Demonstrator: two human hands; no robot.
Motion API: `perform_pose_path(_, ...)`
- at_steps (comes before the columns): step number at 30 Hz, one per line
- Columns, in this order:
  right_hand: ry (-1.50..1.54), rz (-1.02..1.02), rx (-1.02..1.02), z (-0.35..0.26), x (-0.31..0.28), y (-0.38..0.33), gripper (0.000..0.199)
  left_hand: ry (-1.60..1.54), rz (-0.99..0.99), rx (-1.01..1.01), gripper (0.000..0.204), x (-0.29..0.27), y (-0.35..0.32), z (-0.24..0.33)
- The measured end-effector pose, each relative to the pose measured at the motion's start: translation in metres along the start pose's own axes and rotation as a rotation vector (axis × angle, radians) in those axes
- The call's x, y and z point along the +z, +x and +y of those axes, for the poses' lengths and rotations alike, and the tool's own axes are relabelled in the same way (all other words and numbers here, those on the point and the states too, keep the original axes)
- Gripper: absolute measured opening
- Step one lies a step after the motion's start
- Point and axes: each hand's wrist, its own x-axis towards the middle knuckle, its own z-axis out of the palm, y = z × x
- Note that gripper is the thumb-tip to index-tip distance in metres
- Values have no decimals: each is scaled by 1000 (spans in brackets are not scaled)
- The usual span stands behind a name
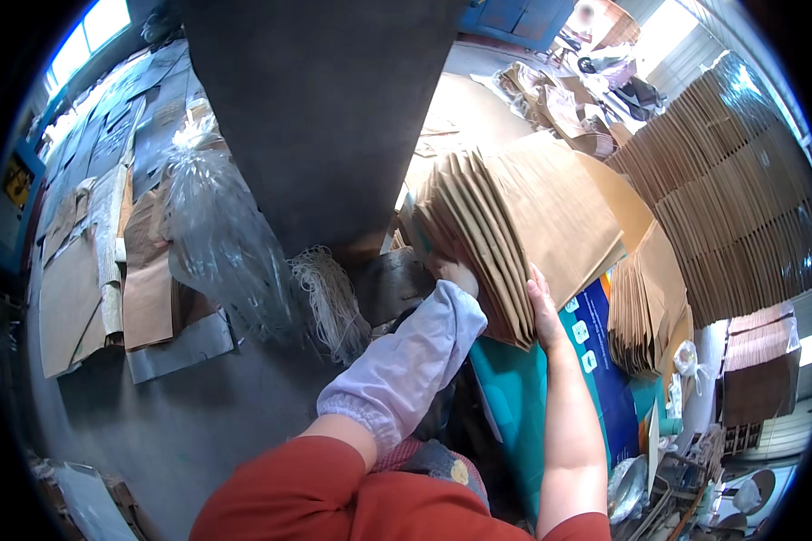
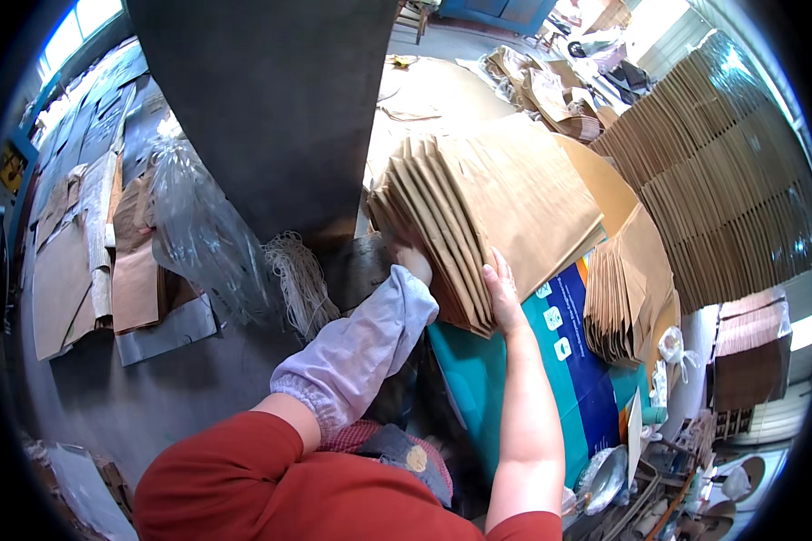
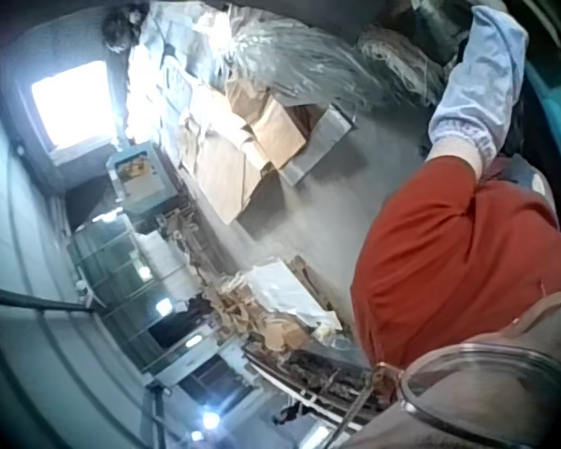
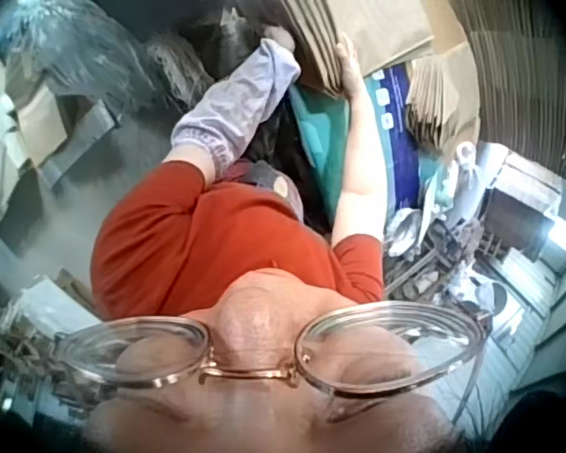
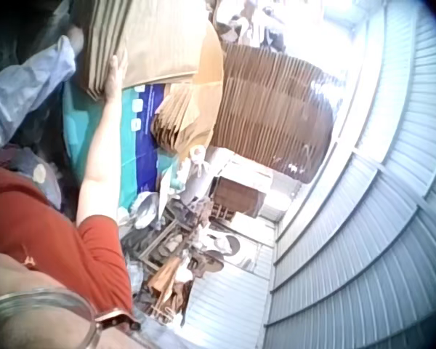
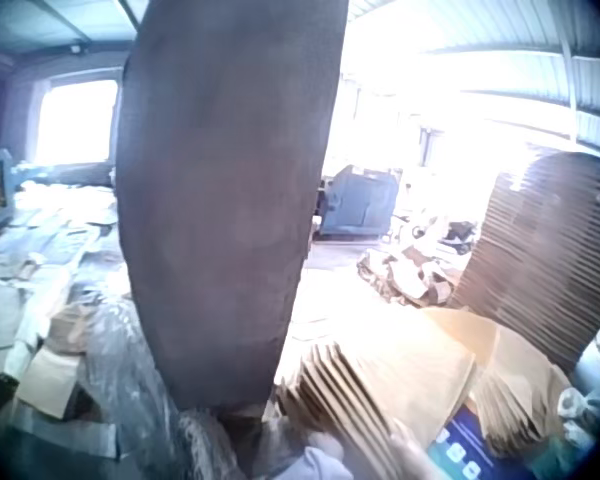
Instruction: The person assembles flat brown paper bags by folding the bottom flaps, applying glue with a brush, and pressing the seams to seal them. They repeat this process for multiple bags, stacking the finished ones on the table.
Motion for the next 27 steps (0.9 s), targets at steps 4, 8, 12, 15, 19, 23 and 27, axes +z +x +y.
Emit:
perform_pose_path(4, 249, -56, 35, -23, 10, -7, 70, 438, 151, 213, 63, 2, 2, -1)
perform_pose_path(8, 264, -34, 59, -16, 1, -7, 71, 7, -55, -28, 70, -2, 0, 4)
perform_pose_path(12, 255, -41, 96, -14, 4, -4, 70, -751, -291, -265, 63, -10, 10, -31)
perform_pose_path(15, 231, -47, 120, -34, 10, -8, 68, -522, -281, -266, 51, -11, 18, -48)
perform_pose_path(19, 41, -71, 84, -66, 18, -18, 64, 18, -238, -128, 29, -41, 31, -72)
perform_pose_path(23, -432, -174, 92, -65, 44, -59, 67, -577, -629, -319, 49, -129, -36, -9)
perform_pose_path(27, 77, -166, -83, -26, 73, -100, 75, -473, -721, -84, 63, -176, -48, -6)
